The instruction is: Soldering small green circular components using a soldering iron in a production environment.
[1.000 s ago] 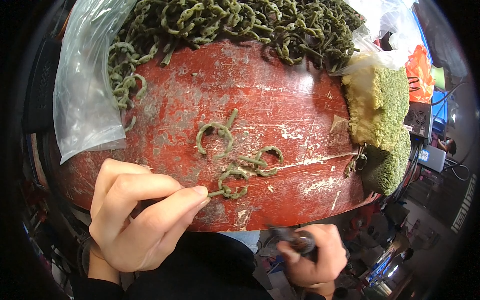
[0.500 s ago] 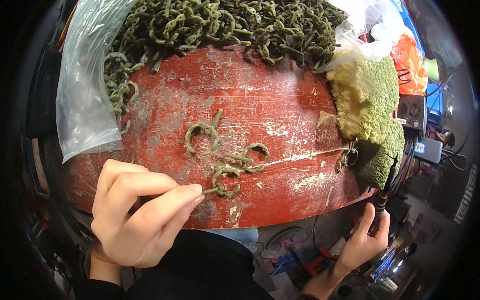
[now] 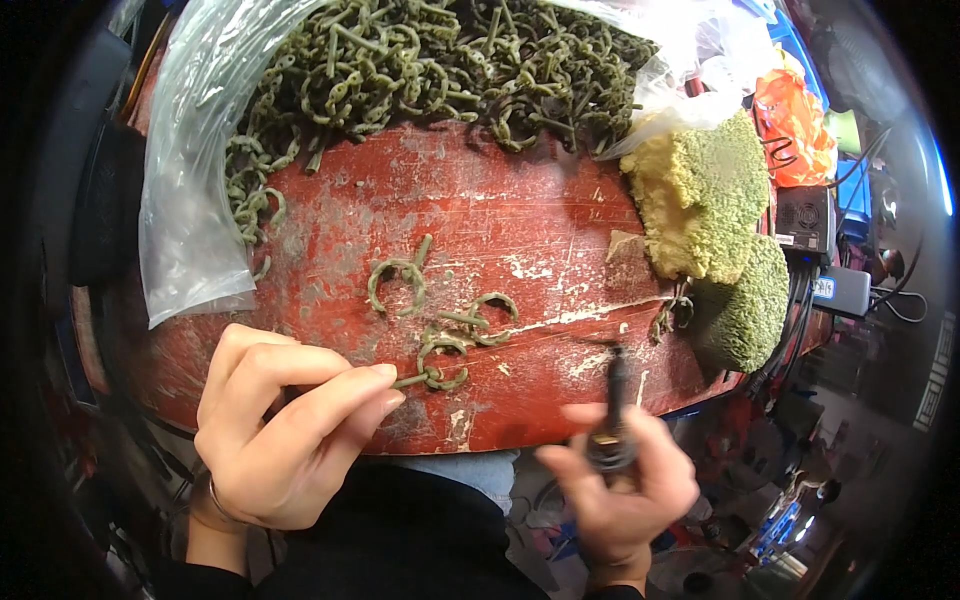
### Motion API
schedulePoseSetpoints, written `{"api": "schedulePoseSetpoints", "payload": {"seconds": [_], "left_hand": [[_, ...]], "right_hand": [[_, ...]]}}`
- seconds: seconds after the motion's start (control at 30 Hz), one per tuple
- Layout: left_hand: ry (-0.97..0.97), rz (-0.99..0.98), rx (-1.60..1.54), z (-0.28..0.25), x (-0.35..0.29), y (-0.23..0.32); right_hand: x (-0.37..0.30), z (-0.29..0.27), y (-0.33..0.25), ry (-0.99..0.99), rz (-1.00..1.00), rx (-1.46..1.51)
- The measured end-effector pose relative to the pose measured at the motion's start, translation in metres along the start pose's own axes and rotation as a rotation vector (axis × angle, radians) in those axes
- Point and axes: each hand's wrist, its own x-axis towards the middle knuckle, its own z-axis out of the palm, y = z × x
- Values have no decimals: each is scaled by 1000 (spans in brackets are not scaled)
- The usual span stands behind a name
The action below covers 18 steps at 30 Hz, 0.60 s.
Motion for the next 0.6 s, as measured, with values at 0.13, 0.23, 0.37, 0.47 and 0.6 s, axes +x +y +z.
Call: {"api": "schedulePoseSetpoints", "payload": {"seconds": [0.13,0.23,0.37,0.47,0.6], "left_hand": [[17,-27,4,-1,-2,-1],[22,-45,-35,-5,0,1],[52,-49,-89,-5,-3,-1],[59,-49,-98,-7,-4,-3],[50,-64,-110,-14,-5,-3]], "right_hand": [[13,32,-20,-207,-177,22],[16,39,-23,-175,-223,-11],[18,41,-26,-208,-281,-80],[19,49,-29,-157,-266,-83],[20,47,-29,-173,-283,-134]]}}
